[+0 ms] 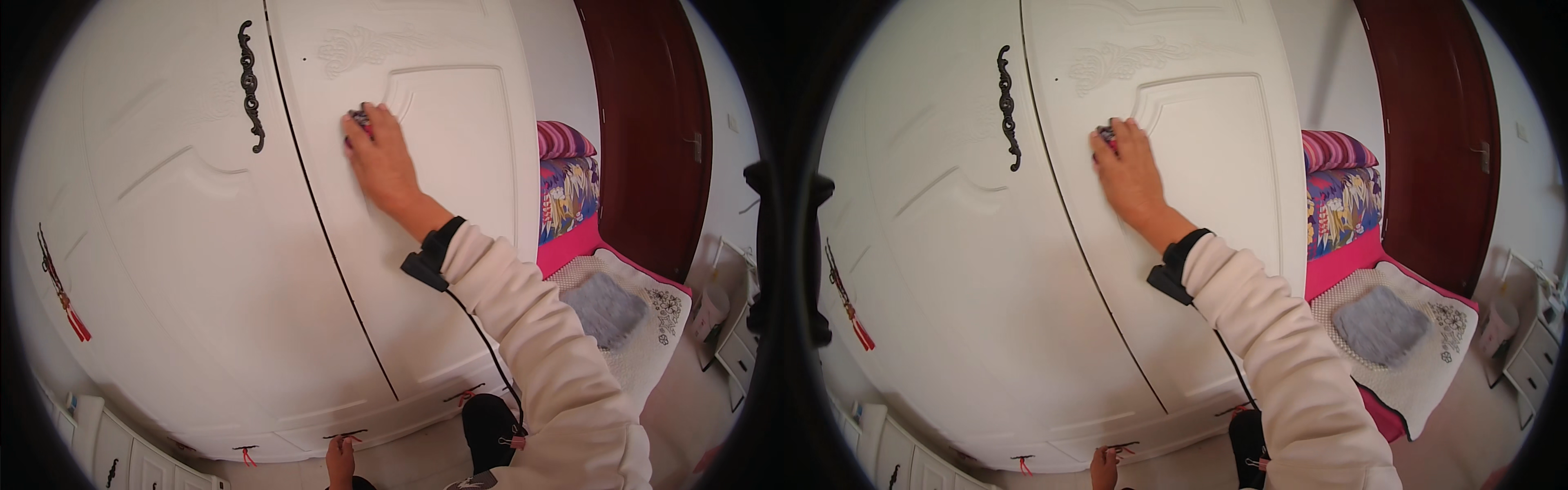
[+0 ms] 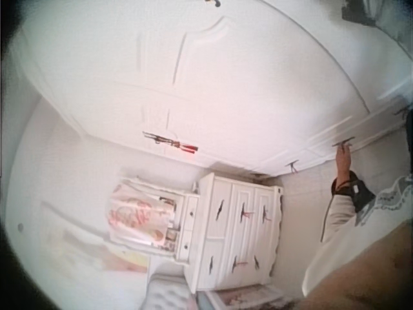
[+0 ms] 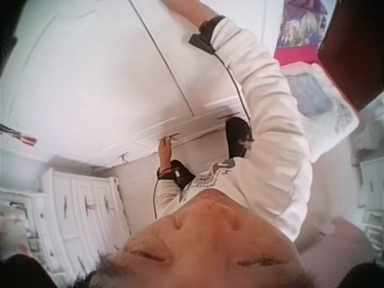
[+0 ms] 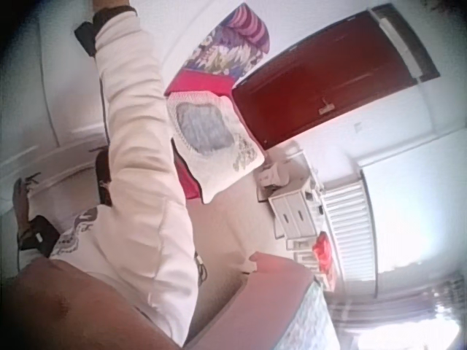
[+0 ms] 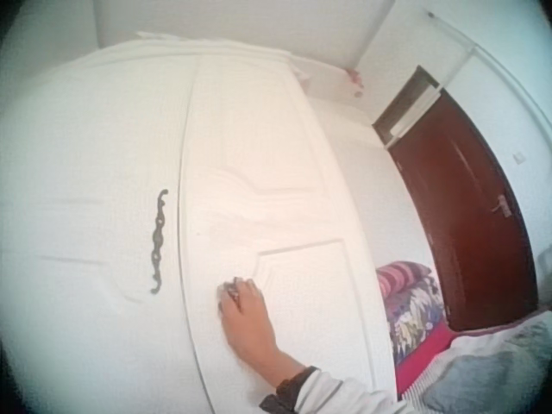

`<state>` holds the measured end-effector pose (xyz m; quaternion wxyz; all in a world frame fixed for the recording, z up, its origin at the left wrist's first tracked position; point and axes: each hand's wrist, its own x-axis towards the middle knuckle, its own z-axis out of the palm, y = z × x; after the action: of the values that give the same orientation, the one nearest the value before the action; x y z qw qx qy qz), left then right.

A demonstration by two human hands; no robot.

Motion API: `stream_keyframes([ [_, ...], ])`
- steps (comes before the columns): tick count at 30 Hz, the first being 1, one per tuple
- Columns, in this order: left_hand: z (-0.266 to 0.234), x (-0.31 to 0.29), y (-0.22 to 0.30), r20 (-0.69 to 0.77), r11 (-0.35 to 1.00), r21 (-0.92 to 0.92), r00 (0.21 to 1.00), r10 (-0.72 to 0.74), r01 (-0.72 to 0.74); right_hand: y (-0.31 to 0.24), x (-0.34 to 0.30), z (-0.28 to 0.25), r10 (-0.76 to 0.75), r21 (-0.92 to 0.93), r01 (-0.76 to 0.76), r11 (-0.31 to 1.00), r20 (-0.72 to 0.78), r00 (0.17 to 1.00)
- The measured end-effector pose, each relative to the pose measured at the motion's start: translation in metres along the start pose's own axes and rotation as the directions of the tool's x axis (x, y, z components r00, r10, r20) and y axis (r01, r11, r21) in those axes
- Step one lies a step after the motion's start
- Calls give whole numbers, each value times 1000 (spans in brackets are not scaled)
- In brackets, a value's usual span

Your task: The person wipes a reddish-brown door and a white wardrobe with a small patterned cloth, then folds a light-colored towel on a white dresser and places it on a bed. The person also wipes the wardrobe again and folds a striped pillowcase on the dresser.

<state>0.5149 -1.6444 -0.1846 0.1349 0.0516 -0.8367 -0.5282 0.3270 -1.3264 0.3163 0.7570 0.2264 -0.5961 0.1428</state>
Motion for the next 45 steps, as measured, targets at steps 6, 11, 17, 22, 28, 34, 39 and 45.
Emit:
stream_keyframes([
  [6, -11, 0, 6, 50, 984, 124, 991, 123, -128, 10, 4, -3, -133, -94, 139, 986, 61, 989],
  [11, -8, -2, 20, 140, 979, 174, 987, 77, -101, 83, 19, -44, -53, -259, 50, 965, -6, 999],
  [17, 10, 4, 11, 167, 971, 238, 986, -5, -35, 135, -21, -101, 91, -286, -72, 955, 52, 995],
  [22, 24, 4, 1, 65, 986, 155, 997, 46, -55, 123, -134, -130, 208, -260, -166, 951, 142, 968],
  [28, 16, 1, 5, 82, 993, 107, 995, -55, 46, 59, -287, -172, 335, -278, -249, 928, 329, 883],
  [34, 17, 4, -10, 80, 984, 162, 992, -94, 80, 44, -304, -170, 232, -292, -116, 949, 404, 885],
  [39, 21, 8, -21, 92, 996, 94, 995, -21, 13, 65, -182, -116, 109, -243, -42, 969, 268, 957],
  [45, 26, 7, -11, 93, 994, 100, 995, 30, -40, 65, -38, -63, -71, -151, 95, 984, 157, 985],
])
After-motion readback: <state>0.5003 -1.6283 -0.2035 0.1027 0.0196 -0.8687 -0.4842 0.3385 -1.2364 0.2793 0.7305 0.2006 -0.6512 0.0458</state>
